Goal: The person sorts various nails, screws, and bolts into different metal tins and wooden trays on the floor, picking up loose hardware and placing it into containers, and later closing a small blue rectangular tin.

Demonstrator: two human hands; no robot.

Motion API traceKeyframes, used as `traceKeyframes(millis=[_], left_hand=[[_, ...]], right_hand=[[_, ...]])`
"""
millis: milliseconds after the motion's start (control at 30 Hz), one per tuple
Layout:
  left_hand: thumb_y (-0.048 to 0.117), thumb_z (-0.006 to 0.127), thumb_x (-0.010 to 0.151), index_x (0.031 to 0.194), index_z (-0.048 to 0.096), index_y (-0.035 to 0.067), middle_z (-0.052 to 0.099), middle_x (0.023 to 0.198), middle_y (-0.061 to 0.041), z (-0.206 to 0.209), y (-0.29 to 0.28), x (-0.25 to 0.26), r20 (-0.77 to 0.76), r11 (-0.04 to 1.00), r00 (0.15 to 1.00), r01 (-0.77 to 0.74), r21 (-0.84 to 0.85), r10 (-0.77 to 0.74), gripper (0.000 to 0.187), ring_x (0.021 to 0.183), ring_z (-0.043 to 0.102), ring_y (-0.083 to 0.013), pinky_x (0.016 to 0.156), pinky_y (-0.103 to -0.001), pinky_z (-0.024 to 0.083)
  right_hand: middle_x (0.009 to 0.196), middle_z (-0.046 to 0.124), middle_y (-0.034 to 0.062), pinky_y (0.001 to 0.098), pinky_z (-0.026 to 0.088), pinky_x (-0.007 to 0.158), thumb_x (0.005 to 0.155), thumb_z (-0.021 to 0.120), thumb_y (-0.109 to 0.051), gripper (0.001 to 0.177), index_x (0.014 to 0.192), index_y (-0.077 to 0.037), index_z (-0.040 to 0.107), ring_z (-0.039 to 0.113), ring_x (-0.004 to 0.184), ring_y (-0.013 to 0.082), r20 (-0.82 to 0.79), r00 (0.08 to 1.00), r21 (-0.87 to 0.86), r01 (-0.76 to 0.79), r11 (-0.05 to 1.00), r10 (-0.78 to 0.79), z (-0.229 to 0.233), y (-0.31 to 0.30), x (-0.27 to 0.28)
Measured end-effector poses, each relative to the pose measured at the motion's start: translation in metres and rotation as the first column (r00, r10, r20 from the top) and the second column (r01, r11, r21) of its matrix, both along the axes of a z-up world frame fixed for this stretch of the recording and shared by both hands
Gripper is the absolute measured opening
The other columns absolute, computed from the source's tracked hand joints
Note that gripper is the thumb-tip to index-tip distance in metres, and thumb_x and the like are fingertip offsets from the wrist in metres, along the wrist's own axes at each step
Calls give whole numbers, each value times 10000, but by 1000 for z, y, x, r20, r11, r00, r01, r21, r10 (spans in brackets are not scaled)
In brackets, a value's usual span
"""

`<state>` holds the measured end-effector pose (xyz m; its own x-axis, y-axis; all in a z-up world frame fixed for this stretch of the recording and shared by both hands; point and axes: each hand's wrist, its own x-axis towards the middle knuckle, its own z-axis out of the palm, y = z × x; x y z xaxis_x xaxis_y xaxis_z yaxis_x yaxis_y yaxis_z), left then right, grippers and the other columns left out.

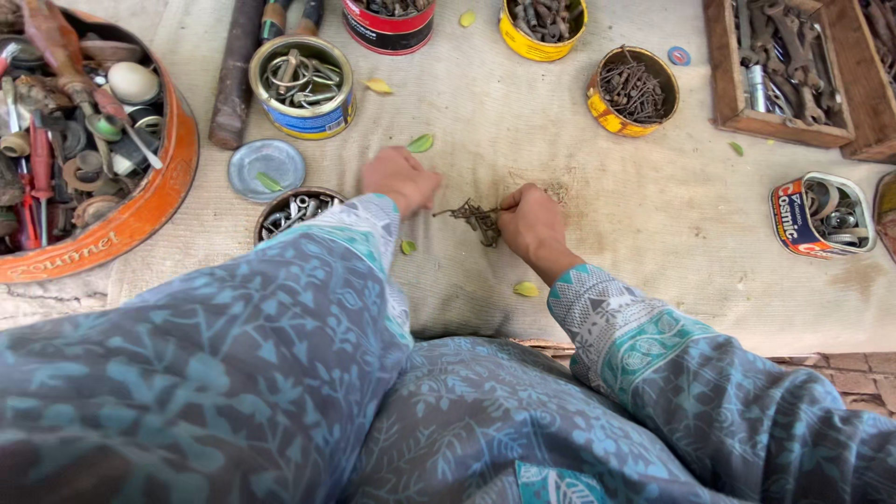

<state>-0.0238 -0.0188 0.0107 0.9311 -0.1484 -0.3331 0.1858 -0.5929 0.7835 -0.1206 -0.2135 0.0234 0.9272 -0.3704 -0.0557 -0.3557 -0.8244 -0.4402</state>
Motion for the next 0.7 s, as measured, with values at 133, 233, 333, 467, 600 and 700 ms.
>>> traceKeyframes(millis=[133, 233, 333, 467, 600, 700], left_hand=[[196, 725, 789, 884, 770, 30, 754, 708, -62, -1, -25, -29, -121, 989, 986, 100, -109, -113, 196, 719, 775, -191, 775, -320, 633], [209, 839, 740, 1053, 712, 78, 723, 1053, -145, 9, -25, -38, 126, 962, 956, 253, 103, -265, 363, 1073, 678, -296, 963, -379, 539], [215, 911, 685, 1287, 503, 65, 494, 1335, -188, 25, -26, -42, 44, 926, 941, 321, 196, -336, 743, 1277, 509, -369, 1063, -409, 453], [171, 905, 707, 1375, 439, 58, 427, 1398, -181, 42, -31, -51, 80, 848, 887, 405, 341, -455, 823, 1336, 450, -381, 1110, -409, 429], [136, 853, 768, 1315, 542, 157, 477, 1377, -124, 47, -25, -58, 112, 820, 858, 430, 377, -502, 630, 1301, 490, -341, 1094, -421, 452], [98, 797, 813, 1250, 600, 143, 545, 1320, -122, 36, -22, -62, 196, 852, 858, 393, 347, -475, 482, 1251, 544, -337, 1039, -446, 483]], right_hand=[[957, 772, 144, 340, 591, 800, 849, 717, -100, 165, 1004, -48, 738, 751, 850, 233, -92, 992, 112, 92, 989, -82, 16, 2, -6], [917, 788, 125, 367, 621, 752, 842, 647, -25, 222, 1032, -47, 760, 774, 809, 243, -115, 986, 294, 146, 944, -117, 28, -2, -17], [941, 784, 122, 384, 624, 736, 865, 635, -24, 235, 1082, -25, 725, 760, 802, 251, -107, 991, 372, 120, 920, -85, 32, 3, -27], [1202, 659, 166, 390, 520, 973, 778, 767, -51, 464, 1227, 11, 666, 653, 1087, 302, 143, 956, 35, -262, 964, 255, 36, 14, -31], [1441, 494, 207, 498, 383, 1073, 621, 919, -111, 801, 1340, 12, 586, 458, 1286, 442, -23, 919, -118, -393, 912, 393, 35, 32, -29], [1262, 611, 155, 445, 457, 1017, 659, 890, -106, 595, 1204, -23, 667, 556, 1193, 370, -71, 940, -135, -342, 930, 335, 37, 36, -33]])
